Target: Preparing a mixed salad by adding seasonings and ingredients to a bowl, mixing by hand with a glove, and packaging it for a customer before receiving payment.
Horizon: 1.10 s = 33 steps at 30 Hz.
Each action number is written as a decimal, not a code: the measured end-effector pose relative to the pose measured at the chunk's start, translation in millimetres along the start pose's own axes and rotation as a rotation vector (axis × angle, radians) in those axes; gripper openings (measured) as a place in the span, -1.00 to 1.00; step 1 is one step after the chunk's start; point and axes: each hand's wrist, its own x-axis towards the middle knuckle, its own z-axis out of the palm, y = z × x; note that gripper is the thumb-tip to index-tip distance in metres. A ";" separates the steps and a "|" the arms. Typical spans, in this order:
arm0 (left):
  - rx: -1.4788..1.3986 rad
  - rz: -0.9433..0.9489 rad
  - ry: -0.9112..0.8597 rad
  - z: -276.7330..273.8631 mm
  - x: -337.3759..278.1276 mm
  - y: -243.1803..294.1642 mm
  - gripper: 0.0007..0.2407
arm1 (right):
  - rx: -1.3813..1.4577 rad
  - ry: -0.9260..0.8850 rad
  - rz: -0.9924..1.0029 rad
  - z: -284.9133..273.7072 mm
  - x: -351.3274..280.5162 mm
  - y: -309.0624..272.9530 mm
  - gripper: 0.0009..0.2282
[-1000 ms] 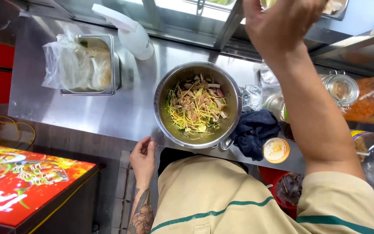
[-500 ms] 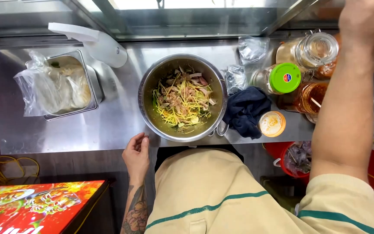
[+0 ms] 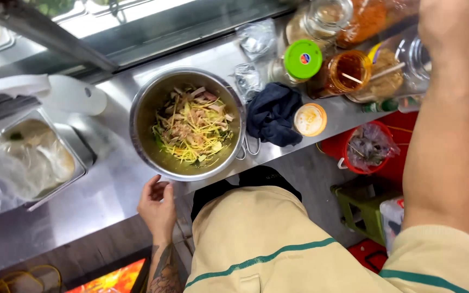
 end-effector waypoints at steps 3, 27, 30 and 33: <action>-0.172 -0.118 -0.084 -22.2 29.5 -18.5 -0.64 | 0.014 -0.003 0.089 -26.8 -31.8 -27.5 -0.96; -1.136 -0.051 0.031 83.6 -83.2 102.0 -0.53 | -0.276 -0.769 0.167 26.4 -46.6 -12.0 -0.87; -1.179 -0.110 0.032 83.3 -90.4 132.2 -0.57 | -0.292 -0.640 0.266 42.8 -69.1 0.2 -0.92; -1.196 -0.051 -0.026 93.2 -80.2 120.7 -0.65 | -0.113 -0.491 0.385 58.7 -90.1 -0.6 -0.90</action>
